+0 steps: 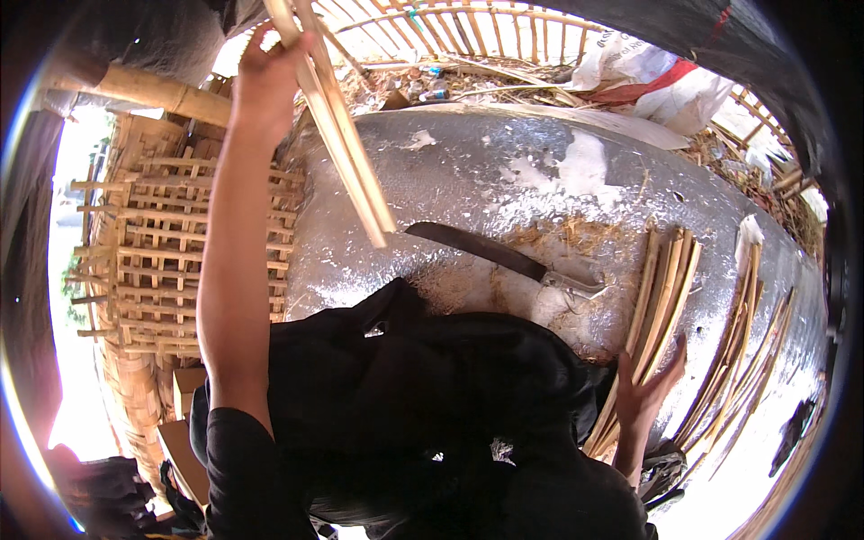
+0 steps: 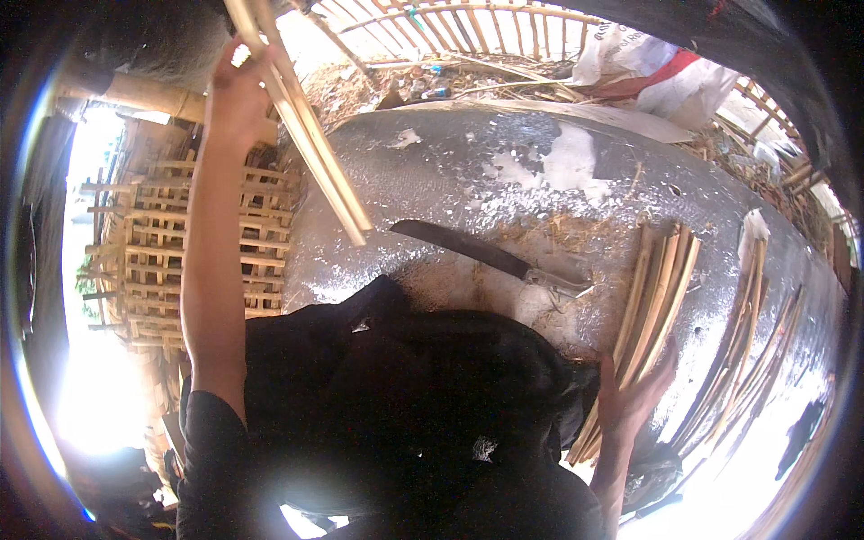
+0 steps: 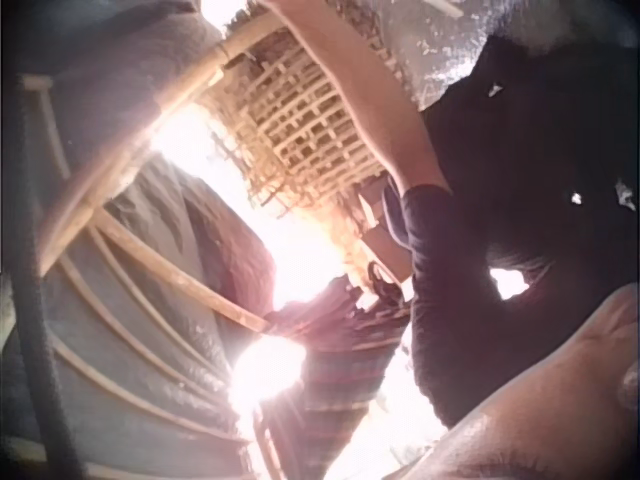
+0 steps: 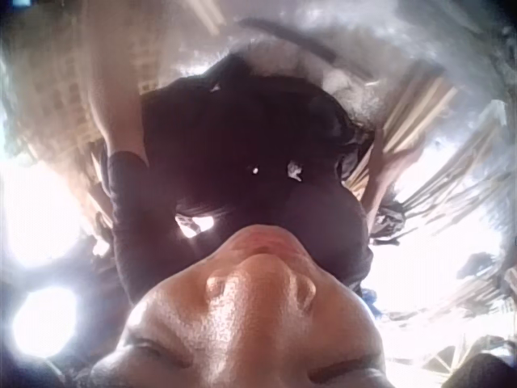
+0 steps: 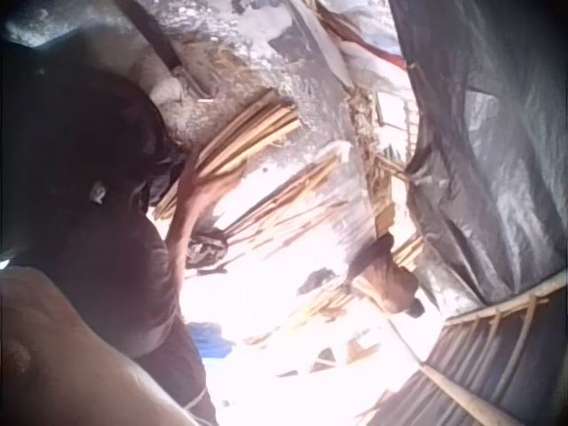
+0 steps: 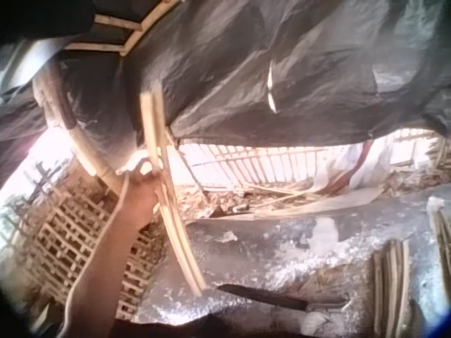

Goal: The person assembles a bamboo grid structure by positioning wooden slats and hammering them together, then gathers a bundle of long bamboo strips and aligns them by hand.

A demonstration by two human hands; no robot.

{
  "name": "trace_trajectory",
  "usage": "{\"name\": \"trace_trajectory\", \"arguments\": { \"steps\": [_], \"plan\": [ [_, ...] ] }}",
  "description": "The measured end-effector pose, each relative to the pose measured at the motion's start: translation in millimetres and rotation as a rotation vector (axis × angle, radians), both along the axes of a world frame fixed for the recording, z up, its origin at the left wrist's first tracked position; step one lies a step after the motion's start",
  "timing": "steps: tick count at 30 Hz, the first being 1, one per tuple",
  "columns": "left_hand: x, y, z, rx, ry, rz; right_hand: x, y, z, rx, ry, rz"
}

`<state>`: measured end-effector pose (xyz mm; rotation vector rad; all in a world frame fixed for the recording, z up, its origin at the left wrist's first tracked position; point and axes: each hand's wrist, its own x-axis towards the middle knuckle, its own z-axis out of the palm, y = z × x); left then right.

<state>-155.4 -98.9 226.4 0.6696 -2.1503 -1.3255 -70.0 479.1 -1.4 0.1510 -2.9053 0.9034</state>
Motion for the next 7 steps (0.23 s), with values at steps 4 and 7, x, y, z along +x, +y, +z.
{"name": "trace_trajectory", "arguments": {
  "steps": [4,7],
  "plan": [
    [-21.7,58.1,29.1,0.132,0.372,-0.135,-53.8,-97.5,29.9,-0.371,0.012,0.388],
    [-24.2,66.5,8.8,0.114,0.397,-0.102,-69.5,-154.4,65.2,-0.903,-0.515,0.475]
  ]
}}
